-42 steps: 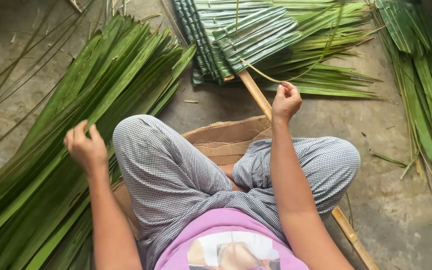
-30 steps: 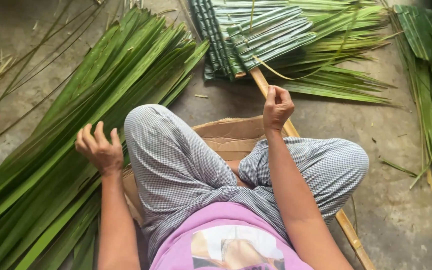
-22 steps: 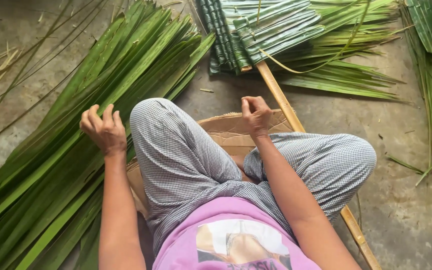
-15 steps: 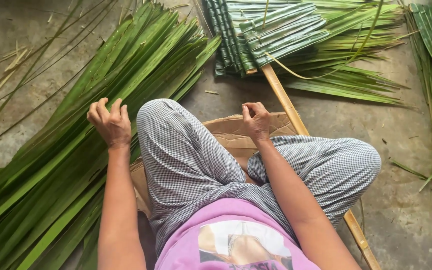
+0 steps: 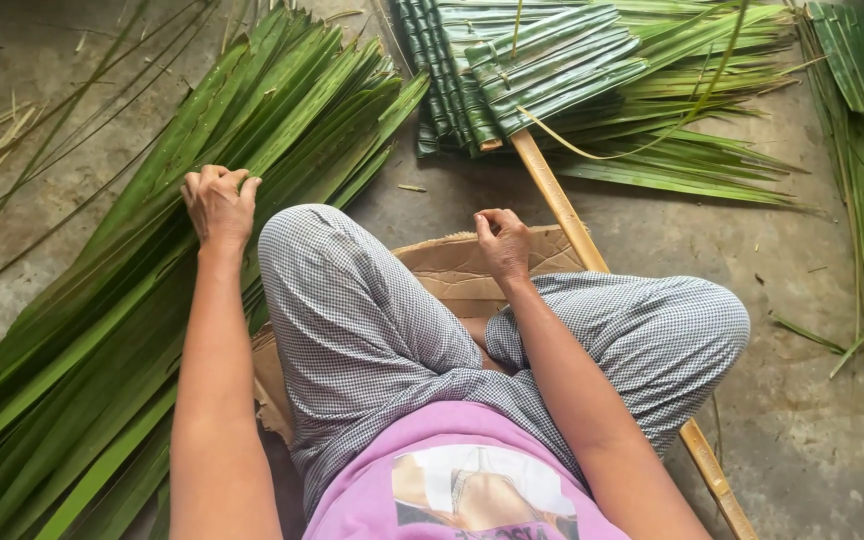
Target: Weaving individual palm leaves onto a wooden stick to create a thatched mat.
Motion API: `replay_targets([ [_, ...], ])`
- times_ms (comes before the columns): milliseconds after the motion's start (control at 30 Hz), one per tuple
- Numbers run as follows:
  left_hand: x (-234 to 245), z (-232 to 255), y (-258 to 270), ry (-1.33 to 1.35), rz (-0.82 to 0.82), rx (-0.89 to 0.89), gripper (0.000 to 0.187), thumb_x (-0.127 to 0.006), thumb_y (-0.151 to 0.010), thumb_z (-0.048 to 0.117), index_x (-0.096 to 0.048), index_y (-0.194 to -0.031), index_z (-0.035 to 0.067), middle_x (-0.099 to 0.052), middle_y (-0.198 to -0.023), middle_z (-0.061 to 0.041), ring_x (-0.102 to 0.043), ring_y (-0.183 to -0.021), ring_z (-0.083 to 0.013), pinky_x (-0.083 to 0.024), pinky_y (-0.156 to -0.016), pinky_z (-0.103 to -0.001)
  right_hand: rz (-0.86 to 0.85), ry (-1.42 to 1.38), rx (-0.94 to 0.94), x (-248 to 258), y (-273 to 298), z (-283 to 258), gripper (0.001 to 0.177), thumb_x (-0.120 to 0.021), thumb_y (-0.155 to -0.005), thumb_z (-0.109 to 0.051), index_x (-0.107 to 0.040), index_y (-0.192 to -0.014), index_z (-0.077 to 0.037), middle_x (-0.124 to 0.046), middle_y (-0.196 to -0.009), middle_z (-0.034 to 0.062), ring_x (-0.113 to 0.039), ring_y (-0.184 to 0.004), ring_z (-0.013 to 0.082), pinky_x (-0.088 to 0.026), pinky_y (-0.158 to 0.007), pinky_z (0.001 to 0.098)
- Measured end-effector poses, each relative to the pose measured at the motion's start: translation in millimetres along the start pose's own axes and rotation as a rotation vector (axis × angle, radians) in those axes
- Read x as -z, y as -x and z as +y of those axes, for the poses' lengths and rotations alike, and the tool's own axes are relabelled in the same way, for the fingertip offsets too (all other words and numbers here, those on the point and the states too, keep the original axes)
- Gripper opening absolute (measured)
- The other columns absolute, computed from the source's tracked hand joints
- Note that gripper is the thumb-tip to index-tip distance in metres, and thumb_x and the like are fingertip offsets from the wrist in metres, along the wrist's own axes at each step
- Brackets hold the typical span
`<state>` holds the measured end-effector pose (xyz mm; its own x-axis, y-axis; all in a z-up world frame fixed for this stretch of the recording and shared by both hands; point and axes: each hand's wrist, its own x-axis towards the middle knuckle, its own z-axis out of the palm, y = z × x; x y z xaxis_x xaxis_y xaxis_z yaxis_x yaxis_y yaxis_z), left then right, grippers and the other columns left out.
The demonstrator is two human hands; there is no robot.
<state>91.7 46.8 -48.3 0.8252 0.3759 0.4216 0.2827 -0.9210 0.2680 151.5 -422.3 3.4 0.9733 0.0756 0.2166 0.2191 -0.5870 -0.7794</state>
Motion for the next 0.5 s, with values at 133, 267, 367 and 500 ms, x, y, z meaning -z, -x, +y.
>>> replay_targets([
  [133,-6,-2,0,-0.044,-0.012,-0.022,0.019,-0.081,-0.096,0.040,-0.082,-0.105,0.023,-0.066,-0.102,-0.002,-0.058,-0.100,-0.0273,-0.044,-0.091,-0.044,-0.012,0.002,-0.027,-1,-2,1,0.007,-0.076,-0.090,-0.020,-0.080,-0.095,-0.019,-0.071,-0.081,0.0061,-0.071,-0.073,0.0222,-0.056,-0.063,0.0311],
  [267,0,-2,1,0.043,-0.098,0.042,0.021,-0.073,-0.104,0.045,-0.080,-0.112,0.027,-0.069,-0.107,-0.002,-0.061,-0.103,-0.0286,-0.045,-0.093,-0.044,-0.028,0.014,-0.050,-4,-3,0,0.006,-0.076,-0.088,-0.022,-0.080,-0.093,-0.020,-0.071,-0.078,0.0043,-0.071,-0.070,0.0210,-0.056,-0.063,0.0320],
  [367,2,-2,1,0.070,-0.134,0.068,0.022,-0.070,-0.107,0.048,-0.079,-0.113,0.029,-0.071,-0.107,0.000,-0.064,-0.101,-0.0291,-0.046,-0.092,-0.044,-0.034,0.018,-0.061,-4,-3,2,0.006,-0.077,-0.087,-0.023,-0.080,-0.092,-0.021,-0.071,-0.077,0.0040,-0.071,-0.070,0.0209,-0.056,-0.063,0.0326],
  [500,1,-2,-2,0.016,-0.161,0.045,0.025,-0.065,-0.110,0.046,-0.078,-0.115,0.026,-0.073,-0.108,-0.004,-0.067,-0.099,-0.0316,-0.047,-0.091,-0.046,-0.034,0.017,-0.075,-5,-4,1,0.007,-0.076,-0.088,-0.023,-0.080,-0.092,-0.021,-0.071,-0.077,0.0042,-0.071,-0.070,0.0209,-0.056,-0.063,0.0328],
])
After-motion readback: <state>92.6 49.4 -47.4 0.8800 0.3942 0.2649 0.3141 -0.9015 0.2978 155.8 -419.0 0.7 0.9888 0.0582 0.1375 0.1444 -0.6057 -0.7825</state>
